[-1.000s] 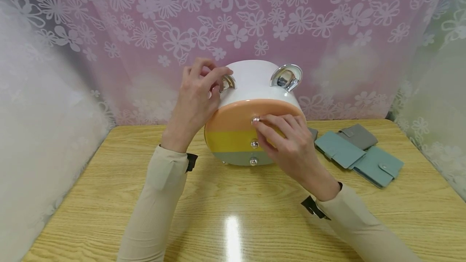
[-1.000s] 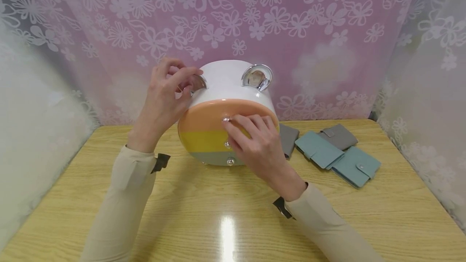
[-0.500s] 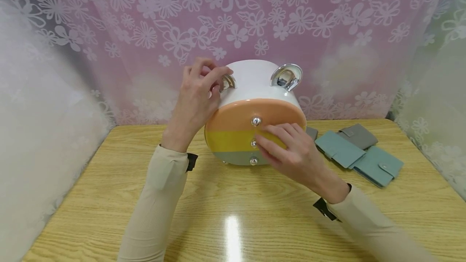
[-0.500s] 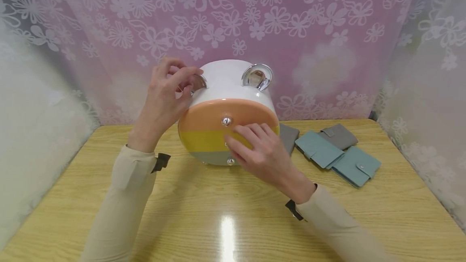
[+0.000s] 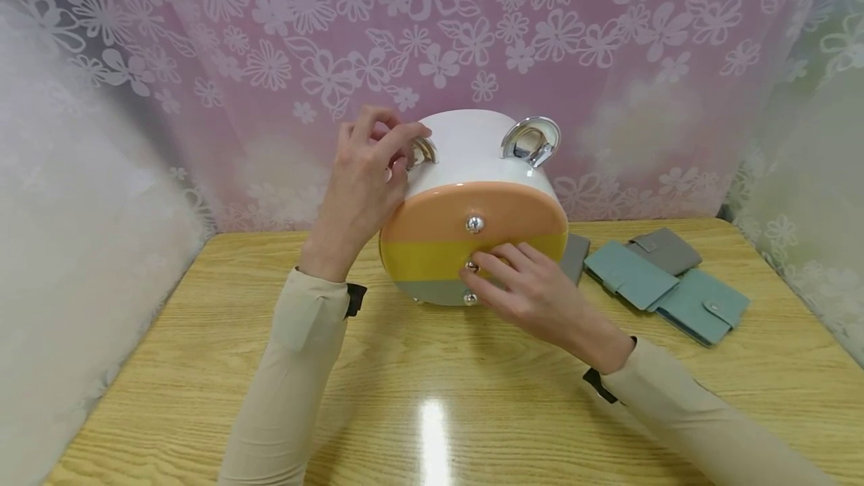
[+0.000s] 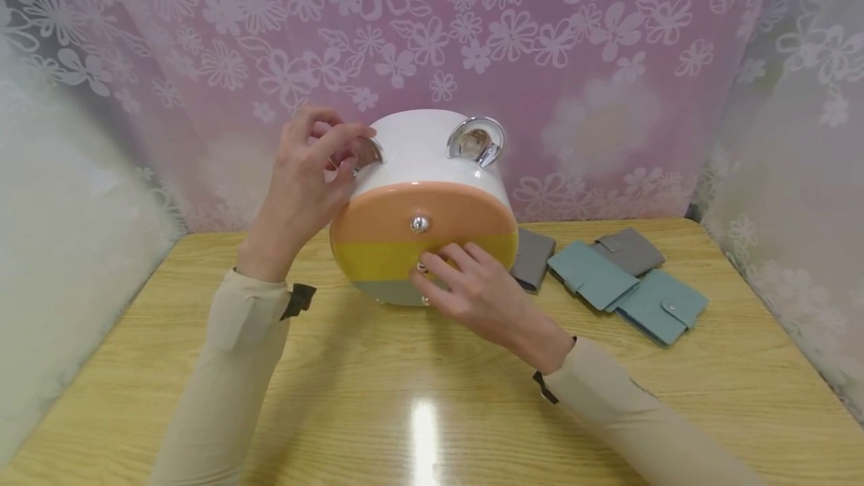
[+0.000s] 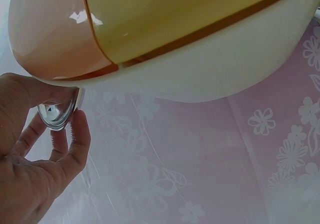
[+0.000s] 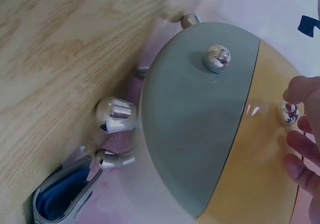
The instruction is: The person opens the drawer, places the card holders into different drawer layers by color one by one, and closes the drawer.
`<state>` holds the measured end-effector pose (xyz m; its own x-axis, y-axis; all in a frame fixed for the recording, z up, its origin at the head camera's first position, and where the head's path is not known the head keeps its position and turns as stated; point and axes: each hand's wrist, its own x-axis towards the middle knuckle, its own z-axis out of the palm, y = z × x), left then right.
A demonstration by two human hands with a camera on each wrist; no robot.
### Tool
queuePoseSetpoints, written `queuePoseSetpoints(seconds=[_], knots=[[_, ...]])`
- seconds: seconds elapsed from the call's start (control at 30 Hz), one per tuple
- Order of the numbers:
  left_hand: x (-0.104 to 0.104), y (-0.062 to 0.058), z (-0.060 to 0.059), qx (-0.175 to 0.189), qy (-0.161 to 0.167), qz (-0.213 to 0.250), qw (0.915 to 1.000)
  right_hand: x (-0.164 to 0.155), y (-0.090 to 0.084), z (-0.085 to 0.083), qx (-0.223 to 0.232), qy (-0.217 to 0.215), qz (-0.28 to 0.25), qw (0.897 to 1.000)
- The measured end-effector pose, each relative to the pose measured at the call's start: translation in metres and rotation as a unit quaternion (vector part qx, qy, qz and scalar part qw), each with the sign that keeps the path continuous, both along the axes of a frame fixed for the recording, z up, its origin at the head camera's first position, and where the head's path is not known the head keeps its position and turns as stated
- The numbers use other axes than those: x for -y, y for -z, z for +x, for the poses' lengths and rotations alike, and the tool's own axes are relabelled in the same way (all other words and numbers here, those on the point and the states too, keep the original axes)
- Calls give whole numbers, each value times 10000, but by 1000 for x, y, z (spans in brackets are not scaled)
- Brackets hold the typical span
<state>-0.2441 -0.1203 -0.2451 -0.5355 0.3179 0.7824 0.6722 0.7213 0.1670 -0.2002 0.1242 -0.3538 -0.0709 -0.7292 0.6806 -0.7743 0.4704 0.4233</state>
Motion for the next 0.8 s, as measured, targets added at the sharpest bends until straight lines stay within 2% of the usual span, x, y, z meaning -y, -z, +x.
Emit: queuePoseSetpoints(seconds=[0.17,0.47,0.8], knots=[[0,0,0,-29,21,22,10000,-1,3,-2,-39,260,273,9993],[0,0,0,-57,5,-15,10000,4,5,-6,-360,266,321,9985],[0,1,-1,-68,19,-19,10000,10,8,-5,-398,279,232,9985]])
